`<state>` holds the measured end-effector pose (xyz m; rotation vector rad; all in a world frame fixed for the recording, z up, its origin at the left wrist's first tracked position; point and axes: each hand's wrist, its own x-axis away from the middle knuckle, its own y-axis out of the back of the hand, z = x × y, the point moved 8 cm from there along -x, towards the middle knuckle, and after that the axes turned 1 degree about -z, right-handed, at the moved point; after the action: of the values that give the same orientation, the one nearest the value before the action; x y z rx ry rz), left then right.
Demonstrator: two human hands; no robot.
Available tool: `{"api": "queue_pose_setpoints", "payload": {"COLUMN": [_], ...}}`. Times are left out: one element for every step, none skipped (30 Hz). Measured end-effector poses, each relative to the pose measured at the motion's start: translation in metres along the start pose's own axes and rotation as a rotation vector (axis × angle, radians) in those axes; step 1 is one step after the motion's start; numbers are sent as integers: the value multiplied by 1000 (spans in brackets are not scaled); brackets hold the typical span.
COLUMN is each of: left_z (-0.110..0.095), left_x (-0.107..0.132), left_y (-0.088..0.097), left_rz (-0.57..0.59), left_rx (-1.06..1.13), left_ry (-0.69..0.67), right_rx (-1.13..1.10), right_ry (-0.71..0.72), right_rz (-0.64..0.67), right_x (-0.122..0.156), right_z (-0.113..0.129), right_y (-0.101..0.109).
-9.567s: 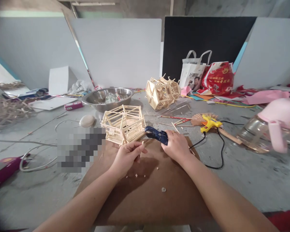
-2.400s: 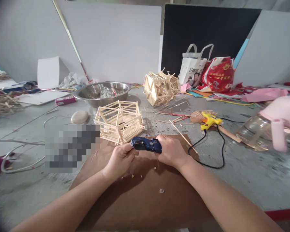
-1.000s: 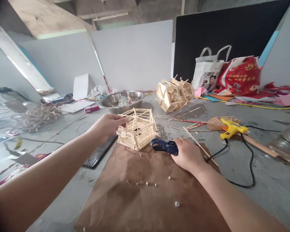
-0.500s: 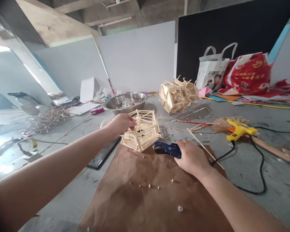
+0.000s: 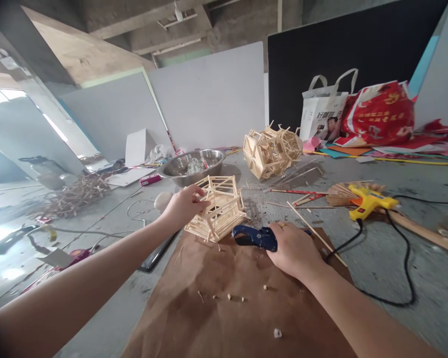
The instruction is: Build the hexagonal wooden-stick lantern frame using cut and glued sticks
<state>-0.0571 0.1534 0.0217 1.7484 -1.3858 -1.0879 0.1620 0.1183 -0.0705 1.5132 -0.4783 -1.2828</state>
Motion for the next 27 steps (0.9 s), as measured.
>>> {"api": "queue_pose_setpoints", "payload": {"left_z": [1,2,4,5,7,9,10,12,13,14,15,15,14,14,12,11,10,8,7,7,6,5,5,4,3,3,3], "left_x": [1,1,1,1,0,-1,-2,-3,-4,-6,-7,-8,-10,-11,-11,-12,-12,-12,-13,-13,-12,-12,-11,-10,-9,-7,-5], "left_y": [-1,-2,-3,-4,-6,-7,-8,-8,-8,-7,-7,-6,-5,-5,-5,-5,-6,-7,-7,-8,-8,-9,-9,-9,-10,-10,-9], "left_rz": [-4,-3,3,14,26,36,45,51,54,53,53,52,52,53,58,66,77,89,102,112,123,137,157,181,208,234,252], "left_rx": [2,15,39,74,114,154,187,206,211,205,194,182,170,159,151,143,135,129,125,124,121,116,106,94,84,83,88], "left_ry": [-2,-2,-2,3,10,19,28,38,45,50,54,58,61,62,61,60,58,56,54,53,47,34,15,-6,-26,-43,-54], "right_rx": [-6,-11,-16,-20,-24,-28,-31,-33,-35,-35,-34,-32,-30,-28,-25,-24,-24,-24,-24,-26,-26,-27,-27,-28,-29,-33,-39], "right_ry": [2,3,3,0,-2,-5,-5,-4,-1,2,5,9,14,18,22,26,30,32,33,36,37,38,38,37,37,39,44], "right_rz": [-3,-6,-6,-4,2,10,19,26,29,28,23,17,10,3,-4,-12,-21,-29,-36,-40,-39,-35,-29,-22,-15,-10,-9], "right_x": [0,0,0,0,1,1,1,1,1,1,2,2,2,2,2,2,2,2,2,2,2,3,3,3,3,3,3], "right_z": [0,1,1,1,1,0,0,0,0,0,0,0,0,0,1,1,1,2,2,2,2,2,1,1,1,1,1], "right_y": [0,0,0,0,-1,-1,-2,-3,-3,-4,-4,-3,-3,-3,-2,-2,-1,0,1,1,1,0,0,-1,-2,-3,-3]}}
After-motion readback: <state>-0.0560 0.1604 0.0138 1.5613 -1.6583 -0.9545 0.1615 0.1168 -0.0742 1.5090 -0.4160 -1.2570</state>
